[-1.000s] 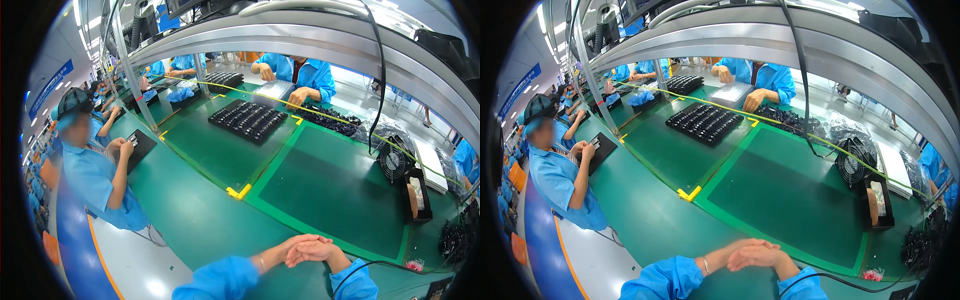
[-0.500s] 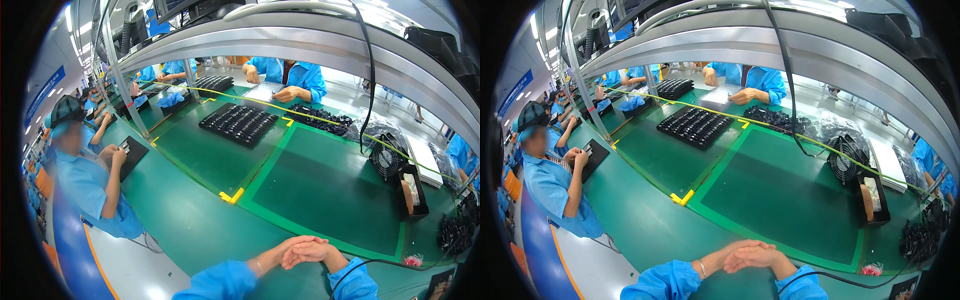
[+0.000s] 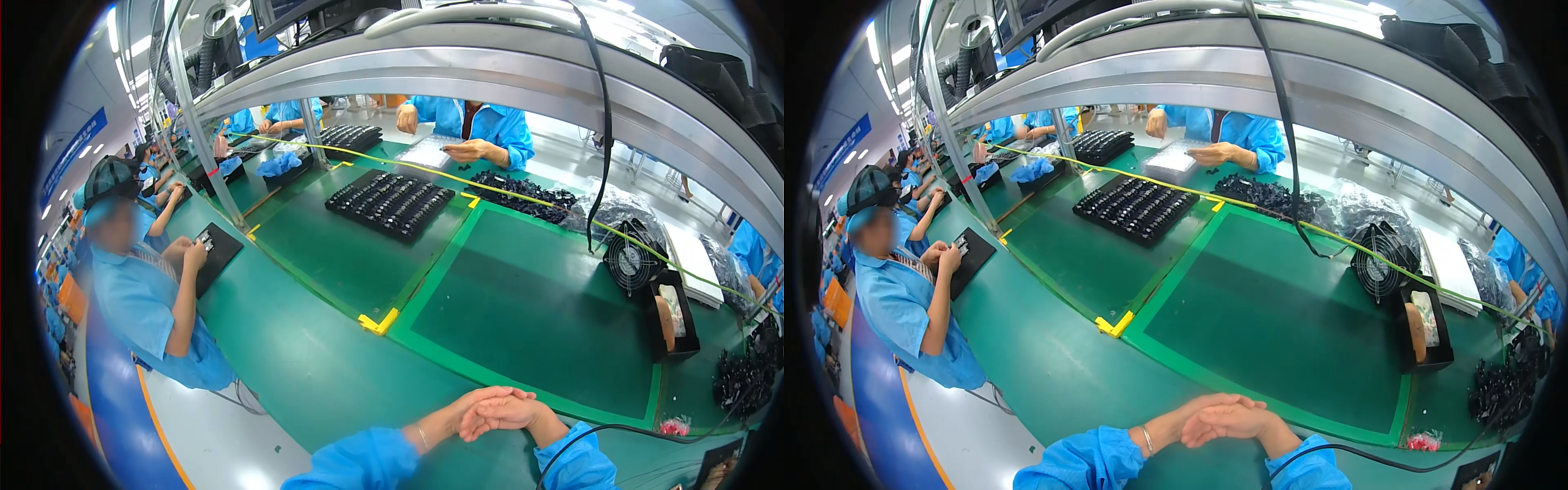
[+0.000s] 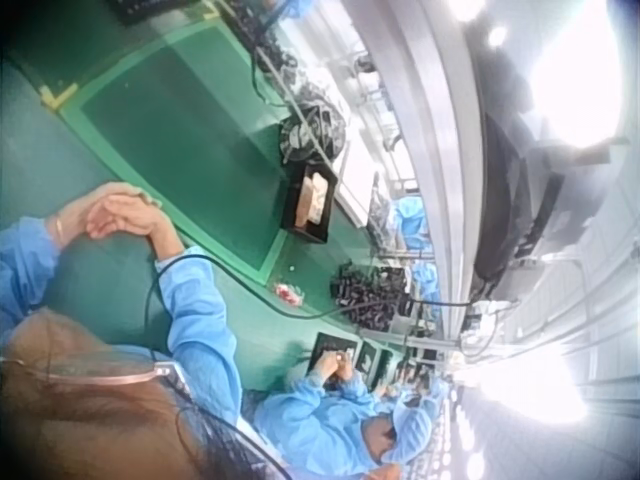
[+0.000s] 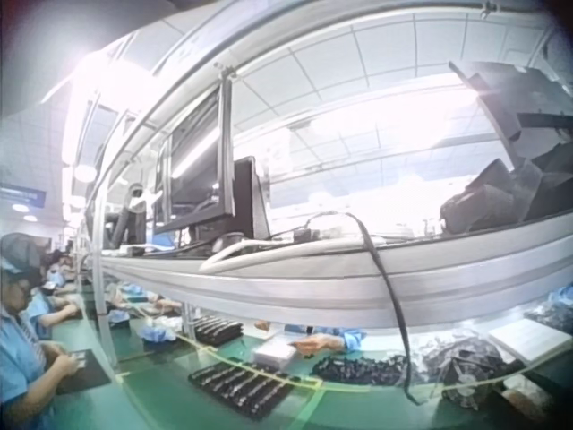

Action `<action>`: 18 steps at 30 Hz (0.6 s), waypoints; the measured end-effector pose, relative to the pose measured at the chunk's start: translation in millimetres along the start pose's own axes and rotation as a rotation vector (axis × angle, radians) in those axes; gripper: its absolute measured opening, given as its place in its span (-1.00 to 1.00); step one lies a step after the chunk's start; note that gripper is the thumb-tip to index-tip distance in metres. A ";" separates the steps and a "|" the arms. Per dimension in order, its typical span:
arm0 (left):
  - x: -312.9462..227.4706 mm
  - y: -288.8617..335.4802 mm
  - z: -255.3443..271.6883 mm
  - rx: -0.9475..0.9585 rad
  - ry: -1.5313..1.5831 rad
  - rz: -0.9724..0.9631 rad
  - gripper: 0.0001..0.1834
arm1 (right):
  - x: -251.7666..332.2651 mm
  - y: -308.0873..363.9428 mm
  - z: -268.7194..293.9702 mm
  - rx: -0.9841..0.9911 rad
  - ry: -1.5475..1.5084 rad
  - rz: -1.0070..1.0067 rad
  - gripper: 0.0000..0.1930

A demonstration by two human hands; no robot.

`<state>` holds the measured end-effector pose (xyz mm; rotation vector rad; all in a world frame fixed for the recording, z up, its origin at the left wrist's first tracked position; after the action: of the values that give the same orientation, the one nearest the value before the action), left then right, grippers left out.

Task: The person assembles electronic components on a green workbench in a factory setting. They connect black cables to circuit boards and handle small parts, working alongside other employees in blue uniforms.

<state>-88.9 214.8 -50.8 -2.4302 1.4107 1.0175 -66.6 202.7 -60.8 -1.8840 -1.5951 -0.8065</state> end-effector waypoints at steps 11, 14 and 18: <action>1.8 -2.1 1.9 0.002 -0.012 0.006 -0.54 | -7.9 3.7 11.2 -0.029 -0.018 -0.002 -0.51; 2.6 -3.8 2.3 0.002 -0.012 0.009 -0.54 | -7.3 2.8 10.1 -0.012 -0.019 0.005 -0.51; 3.3 -4.3 2.9 0.001 -0.005 0.008 -0.54 | -8.2 4.0 10.0 -0.040 -0.017 -0.019 -0.51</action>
<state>-85.6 216.1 -55.9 -2.4209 1.4204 1.0241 -62.7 204.0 -73.7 -1.9109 -1.6204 -0.8389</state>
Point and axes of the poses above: each hand's wrist, its own y-axis away from the middle knuckle, its own z-axis out of the back of the hand, x = y × z, the point moved 7 cm from there along -y, towards the middle knuckle, and after that the axes turned 3 degrees about z, right-handed, at the moved point
